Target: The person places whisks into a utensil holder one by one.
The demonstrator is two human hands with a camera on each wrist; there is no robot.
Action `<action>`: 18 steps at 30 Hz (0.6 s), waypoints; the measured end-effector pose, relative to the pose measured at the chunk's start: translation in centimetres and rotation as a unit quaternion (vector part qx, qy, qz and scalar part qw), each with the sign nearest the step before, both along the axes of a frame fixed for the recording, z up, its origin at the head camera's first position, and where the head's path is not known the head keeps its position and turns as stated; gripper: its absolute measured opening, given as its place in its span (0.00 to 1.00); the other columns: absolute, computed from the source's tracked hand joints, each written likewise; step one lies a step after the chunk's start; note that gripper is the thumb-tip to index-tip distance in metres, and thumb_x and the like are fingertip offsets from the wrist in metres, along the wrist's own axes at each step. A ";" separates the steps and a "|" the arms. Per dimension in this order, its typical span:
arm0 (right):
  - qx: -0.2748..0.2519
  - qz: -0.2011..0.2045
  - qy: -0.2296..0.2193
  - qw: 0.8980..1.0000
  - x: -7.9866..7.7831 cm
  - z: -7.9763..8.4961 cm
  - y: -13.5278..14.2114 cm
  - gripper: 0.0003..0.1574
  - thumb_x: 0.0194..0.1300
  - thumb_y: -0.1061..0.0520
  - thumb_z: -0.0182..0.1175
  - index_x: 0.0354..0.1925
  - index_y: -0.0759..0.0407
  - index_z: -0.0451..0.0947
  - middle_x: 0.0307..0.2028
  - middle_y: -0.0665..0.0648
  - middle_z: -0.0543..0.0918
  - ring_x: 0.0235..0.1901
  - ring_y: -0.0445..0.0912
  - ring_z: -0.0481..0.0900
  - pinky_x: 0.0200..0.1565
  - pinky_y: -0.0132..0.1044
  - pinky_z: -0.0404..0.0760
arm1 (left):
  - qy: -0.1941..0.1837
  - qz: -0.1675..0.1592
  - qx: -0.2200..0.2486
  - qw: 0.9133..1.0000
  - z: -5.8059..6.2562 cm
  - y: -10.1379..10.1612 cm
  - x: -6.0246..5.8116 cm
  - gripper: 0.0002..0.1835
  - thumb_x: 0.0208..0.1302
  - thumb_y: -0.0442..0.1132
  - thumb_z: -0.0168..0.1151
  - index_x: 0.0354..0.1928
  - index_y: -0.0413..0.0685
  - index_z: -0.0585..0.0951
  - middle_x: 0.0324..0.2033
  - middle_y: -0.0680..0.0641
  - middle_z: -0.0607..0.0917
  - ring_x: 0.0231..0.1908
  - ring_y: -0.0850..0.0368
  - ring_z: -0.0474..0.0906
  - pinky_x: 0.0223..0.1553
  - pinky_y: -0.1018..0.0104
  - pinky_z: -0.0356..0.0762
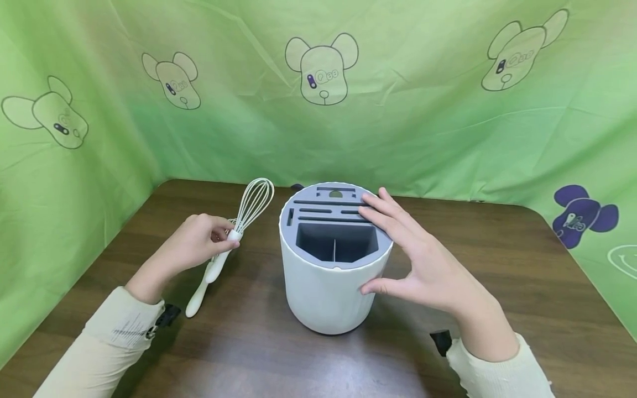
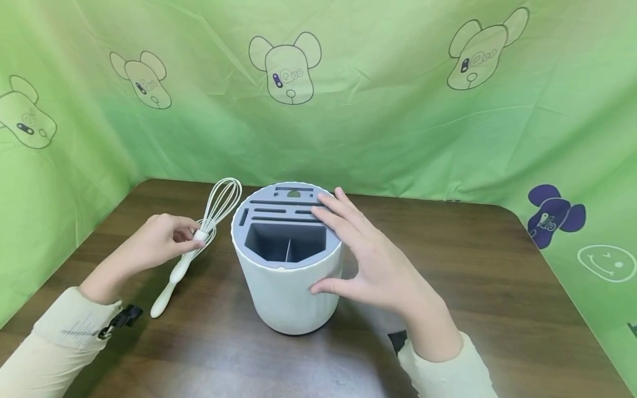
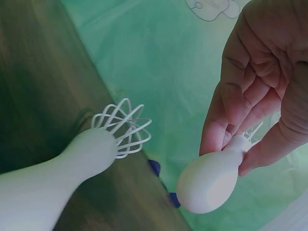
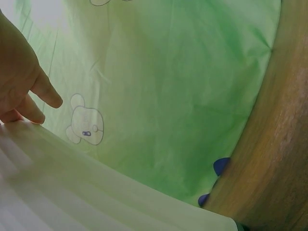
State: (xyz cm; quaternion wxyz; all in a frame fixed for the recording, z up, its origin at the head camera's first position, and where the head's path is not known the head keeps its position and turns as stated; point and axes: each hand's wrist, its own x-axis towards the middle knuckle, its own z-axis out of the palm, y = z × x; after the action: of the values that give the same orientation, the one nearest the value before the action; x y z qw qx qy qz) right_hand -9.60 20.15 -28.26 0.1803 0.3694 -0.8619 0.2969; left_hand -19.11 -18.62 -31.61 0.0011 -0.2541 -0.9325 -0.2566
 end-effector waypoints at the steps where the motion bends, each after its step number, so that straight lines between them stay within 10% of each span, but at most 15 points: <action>1: 0.000 0.000 0.000 1.000 0.0 0.0 0.0 0.68 0.38 0.47 0.84 0.73 0.56 0.61 0.76 0.56 0.60 0.79 0.52 0.45 0.74 0.27 0.50 | 0.006 0.001 0.001 1.000 0.1 0.0 0.0 0.15 0.59 0.36 0.71 0.46 0.35 0.85 0.25 0.49 0.89 0.28 0.60 0.84 0.34 0.64 0.80; 18: -0.003 0.004 0.002 1.000 -0.1 0.0 0.0 0.68 0.37 0.47 0.84 0.73 0.56 0.62 0.76 0.56 0.60 0.79 0.52 0.46 0.75 0.28 0.50 | 0.050 0.013 0.060 0.997 3.7 0.1 1.5 0.13 0.60 0.36 0.71 0.46 0.37 0.85 0.28 0.48 0.89 0.31 0.56 0.87 0.37 0.67 0.82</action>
State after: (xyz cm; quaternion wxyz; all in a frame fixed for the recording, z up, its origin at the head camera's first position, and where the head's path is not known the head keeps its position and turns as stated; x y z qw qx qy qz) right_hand -9.70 20.17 -28.30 0.1823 0.3728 -0.8593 0.2990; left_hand -17.63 -18.48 -27.92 0.0663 -0.2540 -0.9176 -0.2985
